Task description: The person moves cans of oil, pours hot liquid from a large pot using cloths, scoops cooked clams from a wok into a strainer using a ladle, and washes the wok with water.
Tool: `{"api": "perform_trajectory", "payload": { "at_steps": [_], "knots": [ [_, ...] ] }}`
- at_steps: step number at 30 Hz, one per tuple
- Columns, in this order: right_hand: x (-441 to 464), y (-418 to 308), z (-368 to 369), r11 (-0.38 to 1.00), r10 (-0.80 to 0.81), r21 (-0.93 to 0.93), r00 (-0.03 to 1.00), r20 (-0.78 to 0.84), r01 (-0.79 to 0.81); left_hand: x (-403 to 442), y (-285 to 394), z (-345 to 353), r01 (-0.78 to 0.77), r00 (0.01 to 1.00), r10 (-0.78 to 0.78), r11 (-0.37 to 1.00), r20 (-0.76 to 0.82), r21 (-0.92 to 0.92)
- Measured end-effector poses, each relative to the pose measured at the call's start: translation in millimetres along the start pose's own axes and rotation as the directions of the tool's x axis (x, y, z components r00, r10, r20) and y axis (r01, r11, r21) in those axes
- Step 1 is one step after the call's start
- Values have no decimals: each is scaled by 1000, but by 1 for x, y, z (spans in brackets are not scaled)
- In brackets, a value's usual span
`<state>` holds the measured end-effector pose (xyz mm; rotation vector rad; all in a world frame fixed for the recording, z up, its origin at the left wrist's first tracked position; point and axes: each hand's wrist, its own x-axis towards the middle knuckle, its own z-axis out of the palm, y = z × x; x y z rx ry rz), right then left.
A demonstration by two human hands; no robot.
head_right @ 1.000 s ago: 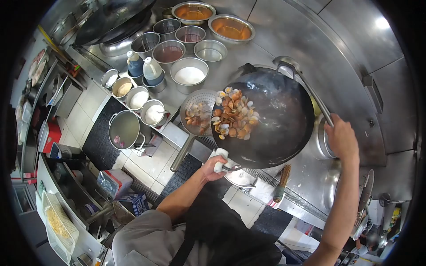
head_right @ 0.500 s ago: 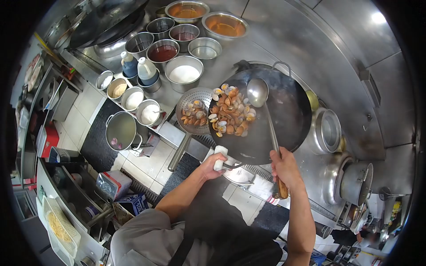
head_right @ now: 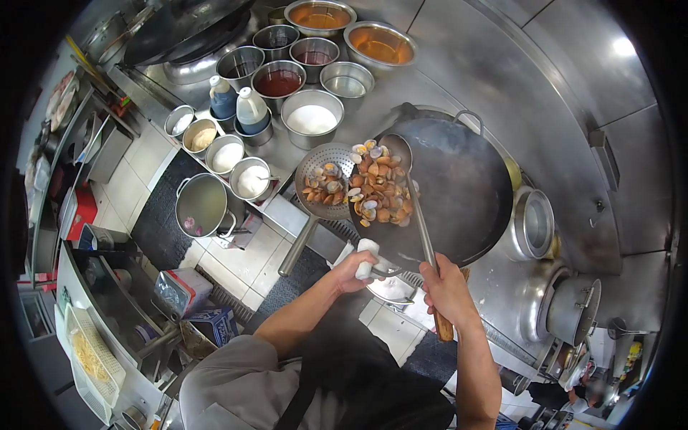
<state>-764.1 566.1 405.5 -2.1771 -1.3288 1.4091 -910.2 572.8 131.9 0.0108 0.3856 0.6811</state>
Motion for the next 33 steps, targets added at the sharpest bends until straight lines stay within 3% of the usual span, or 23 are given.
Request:
{"api": "perform_trajectory", "payload": {
  "at_steps": [13, 16, 19, 22, 31, 33],
  "knots": [
    [-8, -4, -2, 997, 7, -73, 999, 34, -4, -10, 7, 24, -25, 999, 25, 999, -29, -29],
    [-11, -7, -5, 1000, 8, -26, 997, 80, -6, 1, -1, 6, -98, 995, 102, 969, -3, 227],
    [-15, -10, 0, 999, 34, -6, 994, 101, -33, 0, -1, 9, -7, 1000, 6, 1000, -25, -19],
    [-19, -13, 4, 999, 31, -15, 995, 96, -30, -3, -1, 15, -22, 1000, 22, 999, 0, -30],
    [-22, -5, 3, 972, -99, -212, 994, 41, 106, -6, 2, 23, -23, 1000, 24, 999, -8, 32],
    [-16, 11, 7, 929, -256, -288, 966, -40, 234, -4, 2, 19, -16, 1000, 16, 999, 4, 36]
  ]
}}
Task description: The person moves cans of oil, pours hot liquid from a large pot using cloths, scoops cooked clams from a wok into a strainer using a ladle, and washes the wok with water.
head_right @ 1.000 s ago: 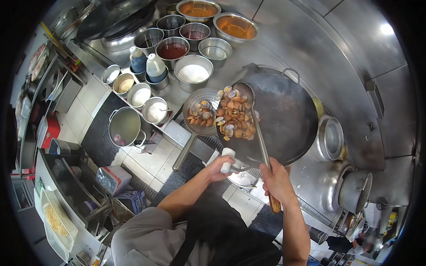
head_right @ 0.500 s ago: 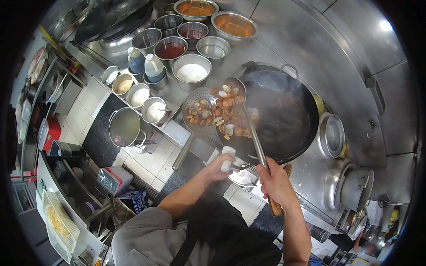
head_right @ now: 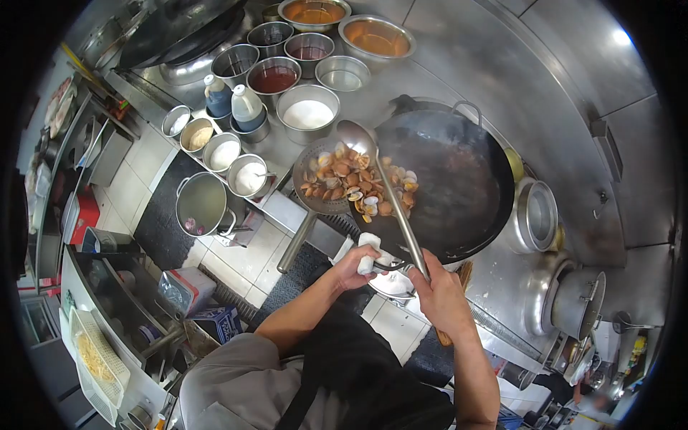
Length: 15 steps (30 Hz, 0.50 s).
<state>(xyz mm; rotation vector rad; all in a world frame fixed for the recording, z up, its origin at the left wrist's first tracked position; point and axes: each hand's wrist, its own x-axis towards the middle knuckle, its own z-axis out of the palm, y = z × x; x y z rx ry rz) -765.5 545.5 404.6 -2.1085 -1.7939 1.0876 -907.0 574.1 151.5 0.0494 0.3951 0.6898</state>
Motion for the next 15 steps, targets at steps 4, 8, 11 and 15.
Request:
{"api": "perform_trajectory", "payload": {
  "at_steps": [4, 8, 11, 15],
  "knots": [
    [-3, 1, -5, 998, 65, 24, 992, -106, -62, 2, -3, -5, -6, 1000, 6, 1000, -21, -12],
    [-11, 21, -17, 989, 140, 76, 974, -179, -128, 0, -3, -4, 3, 999, -4, 1000, -51, -20],
    [-19, 36, -23, 959, 238, 189, 961, -145, -209, -3, 0, 2, -3, 998, 2, 1000, -67, -19],
    [-22, 49, -24, 864, 354, 369, 935, 37, -341, -3, 0, 4, 10, 997, -13, 999, -72, -39]
  ]
}}
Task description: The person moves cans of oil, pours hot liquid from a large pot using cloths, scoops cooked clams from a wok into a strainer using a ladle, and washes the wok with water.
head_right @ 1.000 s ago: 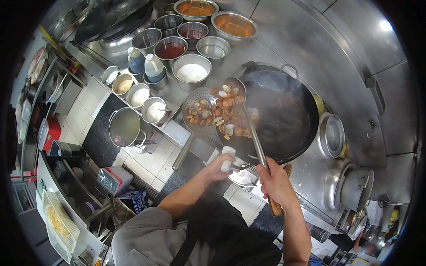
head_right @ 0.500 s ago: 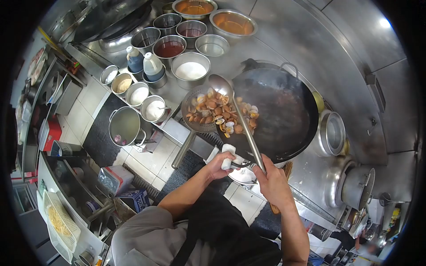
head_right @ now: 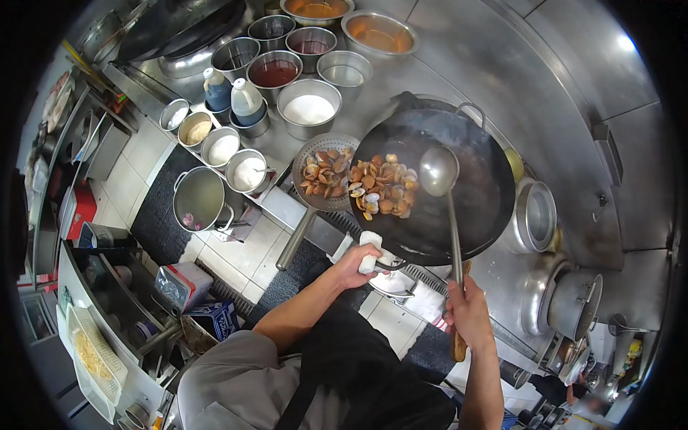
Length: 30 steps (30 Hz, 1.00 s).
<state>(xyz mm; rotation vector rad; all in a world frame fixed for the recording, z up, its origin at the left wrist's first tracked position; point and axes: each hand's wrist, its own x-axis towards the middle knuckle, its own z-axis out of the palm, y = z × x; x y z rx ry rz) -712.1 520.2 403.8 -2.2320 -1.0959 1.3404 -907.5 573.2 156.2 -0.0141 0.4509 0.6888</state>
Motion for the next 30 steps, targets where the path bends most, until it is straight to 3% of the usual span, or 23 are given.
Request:
{"api": "perform_trajectory", "payload": {
  "at_steps": [5, 8, 17, 30],
  "knots": [
    [-3, -17, 20, 950, 92, 281, 983, 157, -134, -3, 4, 8, 3, 1000, -3, 1000, -26, 2],
    [-1, -20, 26, 947, 77, 294, 981, 179, -128, 1, 3, 0, 17, 1000, -17, 1000, 12, -10],
    [-9, -32, 37, 976, 31, 206, 979, 202, -73, -2, 4, 5, -3, 1000, 2, 1000, 14, 26],
    [-24, -47, 50, 992, -67, -90, 973, 220, 88, -3, 6, 9, 20, 1000, -20, 1000, -7, 13]
  ]
}}
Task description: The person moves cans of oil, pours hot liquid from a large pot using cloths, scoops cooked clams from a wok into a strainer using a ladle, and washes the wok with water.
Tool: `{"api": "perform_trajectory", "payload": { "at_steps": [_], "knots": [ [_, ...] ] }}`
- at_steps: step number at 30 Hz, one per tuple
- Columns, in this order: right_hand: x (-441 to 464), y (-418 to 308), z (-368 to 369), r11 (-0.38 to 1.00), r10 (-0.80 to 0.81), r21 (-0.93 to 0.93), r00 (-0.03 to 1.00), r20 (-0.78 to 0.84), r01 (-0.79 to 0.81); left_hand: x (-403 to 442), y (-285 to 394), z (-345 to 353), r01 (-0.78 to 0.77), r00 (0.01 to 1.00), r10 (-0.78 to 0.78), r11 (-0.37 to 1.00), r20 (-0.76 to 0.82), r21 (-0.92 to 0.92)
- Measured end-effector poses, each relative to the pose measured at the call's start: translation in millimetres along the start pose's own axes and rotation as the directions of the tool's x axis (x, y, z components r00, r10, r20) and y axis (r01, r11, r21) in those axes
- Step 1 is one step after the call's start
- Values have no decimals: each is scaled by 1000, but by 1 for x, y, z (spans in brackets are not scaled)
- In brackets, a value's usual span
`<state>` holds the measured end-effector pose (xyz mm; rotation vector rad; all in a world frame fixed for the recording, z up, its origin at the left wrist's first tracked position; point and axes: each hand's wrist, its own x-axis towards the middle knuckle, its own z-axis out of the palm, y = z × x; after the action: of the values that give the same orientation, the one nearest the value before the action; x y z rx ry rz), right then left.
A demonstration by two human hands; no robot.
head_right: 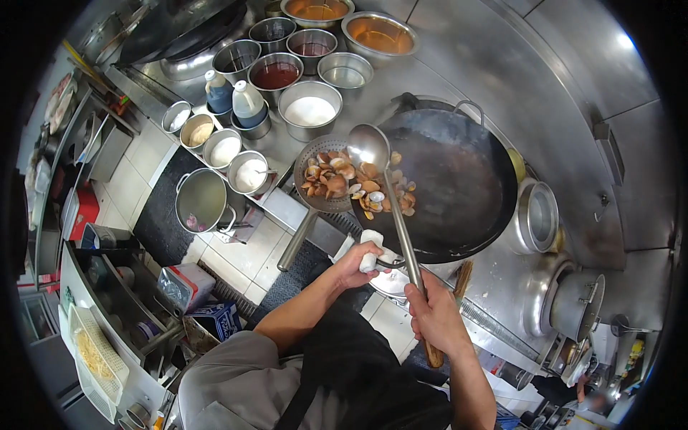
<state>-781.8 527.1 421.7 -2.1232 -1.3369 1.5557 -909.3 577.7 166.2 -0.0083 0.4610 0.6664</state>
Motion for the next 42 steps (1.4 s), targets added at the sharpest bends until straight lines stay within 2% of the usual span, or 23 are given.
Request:
{"api": "perform_trajectory", "payload": {
  "at_steps": [2, 5, 8, 9, 12, 13, 16, 19, 23, 26, 29, 32, 33, 35, 41, 42],
  "knots": [
    [4, 5, -1, 1000, -18, -19, 1000, 16, 19, -1, 1, 1, -2, 1000, 2, 1000, 0, 6],
    [5, 11, -3, 993, -88, -85, 994, -60, 83, 0, 0, -2, -9, 1000, 9, 1000, 2, 10],
    [25, 29, -10, 888, -342, -404, 901, -266, 218, 2, -2, -7, -9, 1000, 9, 1000, 14, 5],
    [30, 27, -15, 920, -282, -350, 918, -278, 177, 3, -2, -7, -5, 1000, 5, 1000, 15, 2],
    [68, 64, -32, 831, -397, -523, 860, -322, 188, 3, 0, -5, -6, 1000, 6, 1000, 29, -12],
    [68, 58, -32, 862, -316, -490, 892, -323, 128, 3, 0, -5, -8, 999, 8, 1000, 34, -20],
    [54, 23, -30, 997, 4, -70, 983, -183, -17, 5, 1, -9, 8, 999, -7, 1000, 42, -23],
    [42, 2, -24, 996, 79, 52, 995, -60, -76, 5, 2, -4, 17, 999, -15, 998, 32, -60],
    [31, -6, -12, 994, 61, 87, 998, -15, -60, -2, 6, 4, -7, 997, 11, 999, 77, -50],
    [24, -10, -5, 999, 22, 40, 1000, -2, -22, 0, 5, 5, -18, 998, 21, 999, 63, -41],
    [18, -17, -4, 998, 0, -60, 1000, 4, 0, -1, 5, 7, -10, 999, 10, 999, 30, -32],
    [15, -20, -3, 971, -29, -237, 999, -40, 18, -1, 5, 8, 9, 1000, -8, 999, 13, -51],
    [20, -8, -4, 920, -229, -343, 970, -79, 189, 1, 5, 4, 18, 999, -16, 998, 31, -63],
    [33, 26, -6, 694, -597, -553, 797, -85, 461, 1, 5, 4, 21, 999, -18, 997, 41, -70],
    [25, 30, -31, 669, -622, -682, 723, -299, 294, -2, 3, 4, -7, 1000, 7, 998, 13, -62],
    [23, 29, -42, 641, -660, -708, 684, -310, 297, -1, 1, 1, -6, 1000, 7, 998, 8, -66]
  ]
}}
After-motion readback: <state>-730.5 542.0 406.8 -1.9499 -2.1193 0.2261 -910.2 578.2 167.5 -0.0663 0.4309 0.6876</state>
